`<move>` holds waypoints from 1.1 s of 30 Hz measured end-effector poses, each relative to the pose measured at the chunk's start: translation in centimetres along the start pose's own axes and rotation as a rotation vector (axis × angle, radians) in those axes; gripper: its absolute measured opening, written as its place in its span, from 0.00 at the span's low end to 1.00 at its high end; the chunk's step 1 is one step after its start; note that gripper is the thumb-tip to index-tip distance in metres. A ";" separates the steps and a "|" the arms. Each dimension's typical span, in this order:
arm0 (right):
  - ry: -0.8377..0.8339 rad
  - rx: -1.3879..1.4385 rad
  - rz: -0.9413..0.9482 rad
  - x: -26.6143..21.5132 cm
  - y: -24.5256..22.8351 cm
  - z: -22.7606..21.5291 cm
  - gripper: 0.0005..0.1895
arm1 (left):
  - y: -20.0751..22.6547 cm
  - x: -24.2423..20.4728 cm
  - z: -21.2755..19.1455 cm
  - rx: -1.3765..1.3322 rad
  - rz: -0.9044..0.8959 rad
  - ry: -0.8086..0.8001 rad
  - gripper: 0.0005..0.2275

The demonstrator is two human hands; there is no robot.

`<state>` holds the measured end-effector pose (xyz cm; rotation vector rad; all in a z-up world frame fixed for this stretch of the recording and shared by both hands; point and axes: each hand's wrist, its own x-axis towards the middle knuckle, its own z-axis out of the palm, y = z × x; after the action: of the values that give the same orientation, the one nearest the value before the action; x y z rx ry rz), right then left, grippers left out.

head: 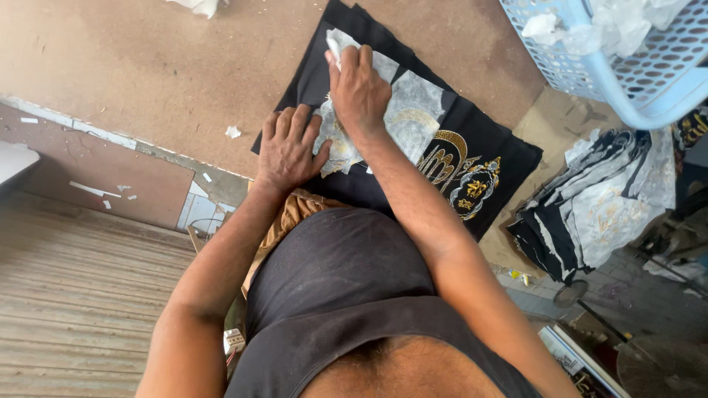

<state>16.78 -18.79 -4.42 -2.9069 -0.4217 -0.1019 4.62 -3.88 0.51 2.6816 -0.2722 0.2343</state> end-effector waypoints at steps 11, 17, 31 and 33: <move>0.358 -0.102 0.289 -1.8 22.0 -6.9 0.13 | 1.1 2.0 0.4 0.018 -0.120 -0.128 0.22; 0.097 0.503 -0.107 -0.5 11.6 -9.7 0.24 | 2.4 6.8 3.3 0.072 -0.034 -0.193 0.40; 0.066 0.121 -0.015 -1.8 18.2 -8.9 0.05 | 2.2 8.4 4.4 -0.017 -0.136 -0.442 0.52; 0.095 0.001 0.143 -1.9 21.5 -11.0 0.10 | 2.1 8.6 4.3 -0.023 -0.140 -0.446 0.52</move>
<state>20.72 -41.80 2.10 -2.9051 -0.1976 -0.2165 12.98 -8.90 -0.71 2.6876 -0.2151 -0.4114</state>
